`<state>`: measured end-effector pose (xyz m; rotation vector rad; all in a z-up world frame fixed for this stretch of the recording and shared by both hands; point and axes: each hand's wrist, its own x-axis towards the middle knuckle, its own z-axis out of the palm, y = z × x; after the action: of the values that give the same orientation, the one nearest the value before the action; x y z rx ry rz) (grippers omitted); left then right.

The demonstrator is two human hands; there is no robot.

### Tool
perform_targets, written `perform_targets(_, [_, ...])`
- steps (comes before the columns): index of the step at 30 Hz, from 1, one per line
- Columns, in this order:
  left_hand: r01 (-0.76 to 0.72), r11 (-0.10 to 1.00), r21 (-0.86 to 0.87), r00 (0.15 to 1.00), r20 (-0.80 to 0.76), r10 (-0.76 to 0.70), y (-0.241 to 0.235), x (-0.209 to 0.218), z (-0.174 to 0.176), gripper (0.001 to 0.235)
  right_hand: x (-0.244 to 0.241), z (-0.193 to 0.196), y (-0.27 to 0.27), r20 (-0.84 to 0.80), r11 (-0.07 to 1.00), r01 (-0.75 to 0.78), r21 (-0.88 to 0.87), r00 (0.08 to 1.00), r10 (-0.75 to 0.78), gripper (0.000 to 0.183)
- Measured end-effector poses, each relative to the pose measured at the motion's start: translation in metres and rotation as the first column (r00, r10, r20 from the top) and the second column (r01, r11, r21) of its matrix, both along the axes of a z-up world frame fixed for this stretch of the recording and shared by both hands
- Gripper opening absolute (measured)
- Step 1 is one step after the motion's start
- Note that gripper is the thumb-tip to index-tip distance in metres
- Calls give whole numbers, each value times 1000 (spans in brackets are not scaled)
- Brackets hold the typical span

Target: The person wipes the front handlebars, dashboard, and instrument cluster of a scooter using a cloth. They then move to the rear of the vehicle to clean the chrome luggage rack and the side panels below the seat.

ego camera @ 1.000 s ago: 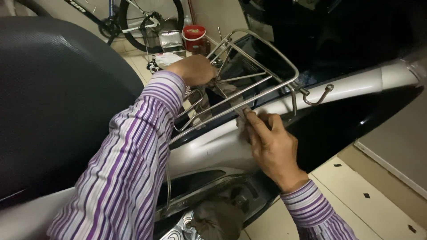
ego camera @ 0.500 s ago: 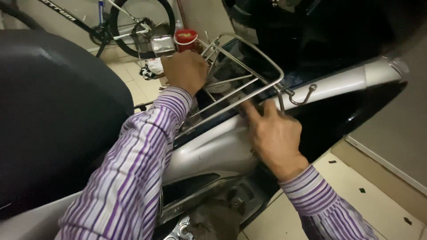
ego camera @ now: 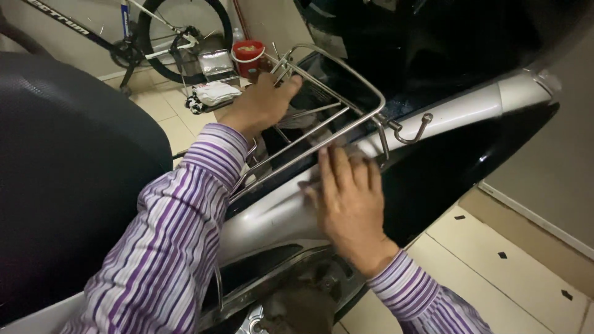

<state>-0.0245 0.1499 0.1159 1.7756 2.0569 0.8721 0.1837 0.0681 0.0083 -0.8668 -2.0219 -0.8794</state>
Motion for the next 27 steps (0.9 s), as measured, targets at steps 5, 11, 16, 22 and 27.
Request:
perform_targets(5, [-42,997,65,971,-231,56,-23,5,7,84,0,18,13,-38,998,45,40,998,-43,65])
perform_targets(11, [52,993,-110,948,-306,-84,-56,20,32,94,-2,10,13,-43,998,-52,32,998,53,60])
perform_targets(16, [85,984,-159,965,-234,-122,-39,24,29,99,-2,22,45,-52,992,-7,127,999,14,59])
perform_targets(22, [117,983,-138,957,-250,-149,-63,17,38,113,-10,7,30,-93,997,-65,48,993,70,52])
perform_targets(27, [223,973,-58,942,-243,-231,-26,-1,13,102,1,11,39,-9,990,-137,-39,991,136,53])
